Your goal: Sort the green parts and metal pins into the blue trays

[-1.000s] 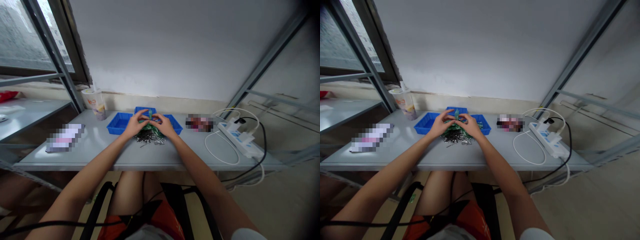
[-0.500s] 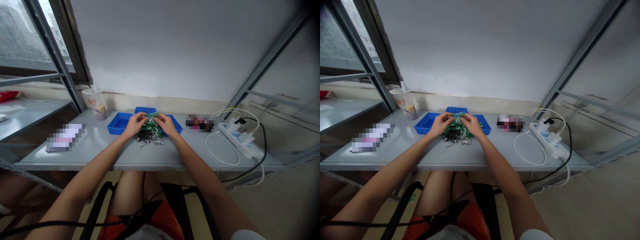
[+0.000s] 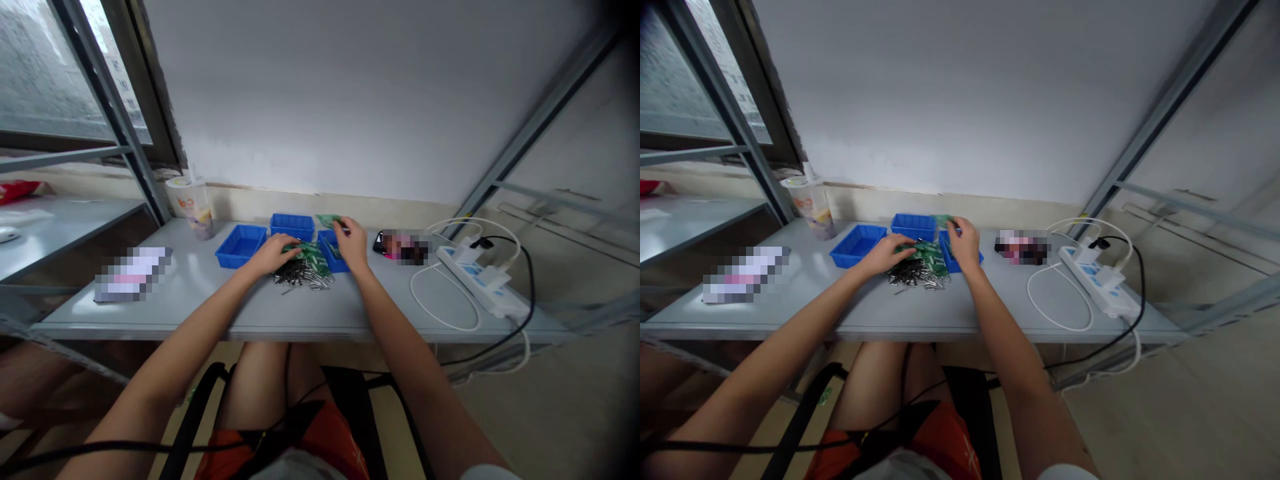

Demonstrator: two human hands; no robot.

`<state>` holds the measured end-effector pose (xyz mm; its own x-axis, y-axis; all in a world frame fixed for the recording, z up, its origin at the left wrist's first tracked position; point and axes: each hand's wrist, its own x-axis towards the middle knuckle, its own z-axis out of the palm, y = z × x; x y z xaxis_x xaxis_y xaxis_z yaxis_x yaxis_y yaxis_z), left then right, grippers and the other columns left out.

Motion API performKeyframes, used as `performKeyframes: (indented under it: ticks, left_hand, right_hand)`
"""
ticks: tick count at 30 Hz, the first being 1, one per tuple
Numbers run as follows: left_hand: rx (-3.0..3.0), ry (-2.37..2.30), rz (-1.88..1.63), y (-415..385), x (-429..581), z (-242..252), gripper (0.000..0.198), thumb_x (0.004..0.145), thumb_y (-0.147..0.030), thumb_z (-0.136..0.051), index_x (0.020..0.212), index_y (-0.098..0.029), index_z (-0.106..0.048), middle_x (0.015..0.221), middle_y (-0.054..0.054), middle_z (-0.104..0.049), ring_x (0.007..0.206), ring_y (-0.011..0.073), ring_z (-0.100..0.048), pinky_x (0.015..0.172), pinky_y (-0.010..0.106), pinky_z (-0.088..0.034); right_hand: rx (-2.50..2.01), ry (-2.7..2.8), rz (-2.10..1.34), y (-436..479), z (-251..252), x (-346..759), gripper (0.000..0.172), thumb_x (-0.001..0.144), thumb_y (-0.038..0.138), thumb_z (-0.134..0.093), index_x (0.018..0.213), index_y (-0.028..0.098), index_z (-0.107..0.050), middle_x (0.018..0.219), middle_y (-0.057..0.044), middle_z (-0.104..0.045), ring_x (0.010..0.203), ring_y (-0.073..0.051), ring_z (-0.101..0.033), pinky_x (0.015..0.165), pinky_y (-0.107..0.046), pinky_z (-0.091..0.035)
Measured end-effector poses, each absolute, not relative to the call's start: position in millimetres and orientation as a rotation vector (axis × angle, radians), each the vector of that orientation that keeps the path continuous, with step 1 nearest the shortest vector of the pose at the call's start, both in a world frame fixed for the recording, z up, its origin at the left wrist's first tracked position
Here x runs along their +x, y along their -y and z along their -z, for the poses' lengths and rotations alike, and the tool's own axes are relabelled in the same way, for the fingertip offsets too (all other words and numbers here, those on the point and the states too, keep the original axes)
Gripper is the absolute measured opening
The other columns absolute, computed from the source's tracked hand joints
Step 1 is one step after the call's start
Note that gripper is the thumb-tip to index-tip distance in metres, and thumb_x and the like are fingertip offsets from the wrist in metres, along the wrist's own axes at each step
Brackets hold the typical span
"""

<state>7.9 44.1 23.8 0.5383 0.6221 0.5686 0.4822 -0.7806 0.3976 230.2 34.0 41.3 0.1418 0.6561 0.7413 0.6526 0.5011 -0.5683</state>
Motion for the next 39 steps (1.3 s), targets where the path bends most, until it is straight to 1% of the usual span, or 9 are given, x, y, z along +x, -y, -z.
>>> performKeyframes:
  ticks: [3,6,8,13,17,25,30,33,39]
  left_hand:
    - [2.699,-0.890,-0.927,-46,6,-21,0.025,0.083,-0.038,-0.056,0.097,-0.021,-0.068,0.094,0.007,-0.067,0.093,0.0236,-0.059,0.087,0.040,-0.043]
    - [2.746,-0.880,-0.857,-48,5,-19,0.023,0.082,-0.036,-0.056,0.095,-0.021,-0.069,0.095,0.008,-0.067,0.093,0.0236,-0.059,0.086,0.040,-0.044]
    - [2.767,-0.904,-0.835,-49,4,-18,0.023,0.082,-0.034,-0.056,0.096,-0.021,-0.069,0.097,0.008,-0.067,0.094,0.0238,-0.059,0.087,0.039,-0.044]
    - [2.776,-0.948,-0.814,-54,4,-17,0.023,0.083,-0.025,-0.051,0.098,-0.020,-0.068,0.099,0.008,-0.067,0.095,0.0230,-0.060,0.087,0.037,-0.045]
    - [2.774,-1.032,-0.836,-54,3,-17,0.025,0.084,-0.020,-0.046,0.097,-0.018,-0.068,0.095,0.008,-0.068,0.090,0.0228,-0.061,0.082,0.036,-0.047]
    - [2.737,-1.140,-0.809,-53,0,-14,0.023,0.079,-0.021,-0.052,0.094,-0.019,-0.069,0.093,0.009,-0.069,0.088,0.0243,-0.063,0.080,0.034,-0.048]
    - [2.693,-1.246,-0.957,-52,0,-16,0.023,0.081,-0.019,-0.048,0.092,-0.020,-0.069,0.091,0.008,-0.070,0.082,0.0230,-0.064,0.078,0.033,-0.049]
    - [2.671,-1.311,-1.069,-49,1,-20,0.024,0.082,-0.019,-0.047,0.093,-0.020,-0.068,0.092,0.008,-0.070,0.082,0.0230,-0.064,0.076,0.033,-0.049]
    - [2.473,-1.291,-1.414,-45,2,-28,0.022,0.085,-0.023,-0.047,0.095,-0.018,-0.067,0.092,0.008,-0.070,0.081,0.0217,-0.063,0.077,0.034,-0.049]
  right_hand:
    - [-1.341,1.568,0.132,-38,-40,246,0.024,0.084,0.025,-0.047,0.097,0.015,-0.065,0.096,-0.011,-0.067,0.088,-0.023,-0.059,0.084,-0.038,-0.044]
    - [-1.499,1.689,0.117,-42,-32,250,0.024,0.081,0.020,-0.049,0.098,0.016,-0.066,0.093,-0.011,-0.068,0.087,-0.024,-0.061,0.083,-0.038,-0.045]
    - [-1.544,1.762,0.089,-44,-28,248,0.023,0.081,0.021,-0.050,0.097,0.017,-0.067,0.093,-0.010,-0.069,0.087,-0.024,-0.062,0.081,-0.037,-0.046]
    - [-1.447,1.814,-0.018,-43,-26,237,0.022,0.082,0.025,-0.052,0.096,0.017,-0.067,0.089,-0.008,-0.071,0.082,-0.020,-0.064,0.078,-0.033,-0.048]
    - [-1.319,1.816,-0.084,-41,-29,231,0.021,0.082,0.023,-0.051,0.094,0.017,-0.067,0.088,-0.006,-0.071,0.081,-0.017,-0.065,0.078,-0.030,-0.048]
    - [-1.253,1.872,-0.125,-39,-29,226,0.020,0.081,0.023,-0.052,0.093,0.019,-0.068,0.086,-0.004,-0.071,0.080,-0.017,-0.065,0.077,-0.029,-0.048]
    - [-1.242,1.906,-0.125,-38,-28,224,0.020,0.081,0.022,-0.051,0.093,0.021,-0.067,0.088,-0.003,-0.071,0.081,-0.017,-0.065,0.076,-0.029,-0.048]
    - [-1.214,1.910,-0.130,-36,-28,223,0.020,0.082,0.023,-0.051,0.093,0.020,-0.067,0.088,-0.003,-0.070,0.081,-0.016,-0.065,0.076,-0.028,-0.048]
    - [-1.167,1.927,-0.145,-31,-33,220,0.020,0.083,0.025,-0.050,0.095,0.020,-0.066,0.089,-0.004,-0.069,0.080,-0.015,-0.063,0.077,-0.028,-0.047]
